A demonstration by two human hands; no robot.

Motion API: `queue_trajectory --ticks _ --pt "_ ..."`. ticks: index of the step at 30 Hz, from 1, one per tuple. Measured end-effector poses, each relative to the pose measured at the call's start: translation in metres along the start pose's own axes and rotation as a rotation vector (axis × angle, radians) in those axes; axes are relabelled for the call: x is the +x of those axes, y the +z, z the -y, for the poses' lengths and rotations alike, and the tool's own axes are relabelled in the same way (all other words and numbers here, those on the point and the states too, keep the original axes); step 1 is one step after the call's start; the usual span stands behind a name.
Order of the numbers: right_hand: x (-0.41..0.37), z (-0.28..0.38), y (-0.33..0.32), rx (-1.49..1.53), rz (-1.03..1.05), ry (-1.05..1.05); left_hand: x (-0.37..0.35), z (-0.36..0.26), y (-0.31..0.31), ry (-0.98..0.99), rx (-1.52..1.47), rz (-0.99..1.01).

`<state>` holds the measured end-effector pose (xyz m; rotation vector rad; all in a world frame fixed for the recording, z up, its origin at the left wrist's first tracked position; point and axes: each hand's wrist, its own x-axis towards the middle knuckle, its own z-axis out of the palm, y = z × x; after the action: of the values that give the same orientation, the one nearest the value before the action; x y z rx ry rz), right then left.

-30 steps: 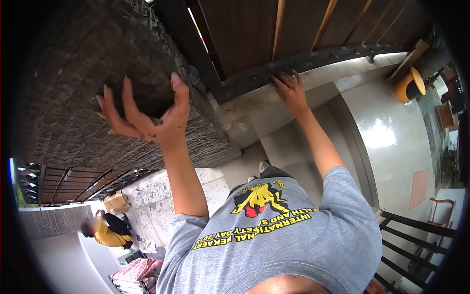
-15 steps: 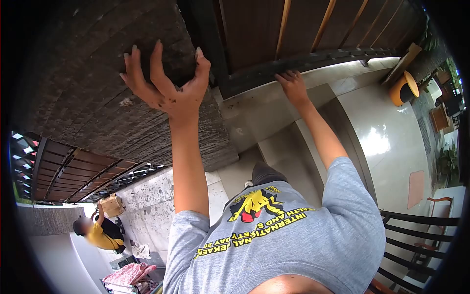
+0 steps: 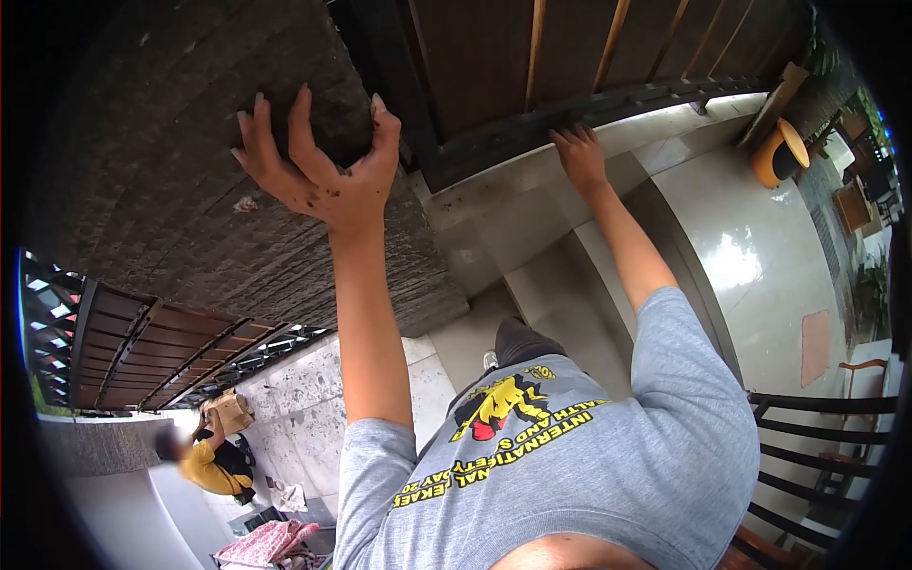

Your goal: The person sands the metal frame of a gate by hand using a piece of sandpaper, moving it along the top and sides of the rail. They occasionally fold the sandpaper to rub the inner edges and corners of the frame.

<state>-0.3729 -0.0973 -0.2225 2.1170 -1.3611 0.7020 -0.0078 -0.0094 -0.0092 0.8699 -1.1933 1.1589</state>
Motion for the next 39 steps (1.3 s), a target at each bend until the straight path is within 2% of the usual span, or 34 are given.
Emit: queue_trajectory --ticks 2,8,11,14,19,23,29,32,35,39 --pt "0.003 0.008 0.000 0.057 0.009 -0.105 0.001 -0.001 0.000 0.000 0.001 0.000" --pt "0.004 0.004 0.003 -0.014 -0.047 0.037 0.002 -0.001 -0.001 -0.001 -0.014 0.005" --pt "0.006 0.007 -0.001 0.032 -0.004 -0.112 0.002 -0.001 0.000 -0.002 -0.017 0.004" --pt "0.003 -0.005 -0.007 -0.057 0.010 0.054 0.001 0.000 -0.002 -0.001 -0.006 0.014" --pt "0.012 0.036 -0.009 0.092 -0.041 -0.108 0.003 -0.002 -0.002 -0.010 -0.003 0.005" --pt "0.010 0.054 -0.013 0.047 -0.068 -0.003 0.002 -0.004 -0.004 -0.017 0.000 0.026" --pt "0.015 0.079 -0.006 0.121 -0.065 -0.144 0.003 -0.004 -0.005 -0.028 0.007 0.049" --pt "0.020 0.101 -0.007 0.111 -0.040 -0.100 0.002 -0.005 -0.005 -0.037 0.003 0.054" --pt "0.027 0.132 -0.023 0.152 0.026 -0.207 0.003 -0.006 -0.007 -0.057 0.007 0.065" --pt "0.026 0.146 -0.007 0.142 -0.025 -0.027 0.005 -0.006 -0.013 -0.032 0.019 0.130"
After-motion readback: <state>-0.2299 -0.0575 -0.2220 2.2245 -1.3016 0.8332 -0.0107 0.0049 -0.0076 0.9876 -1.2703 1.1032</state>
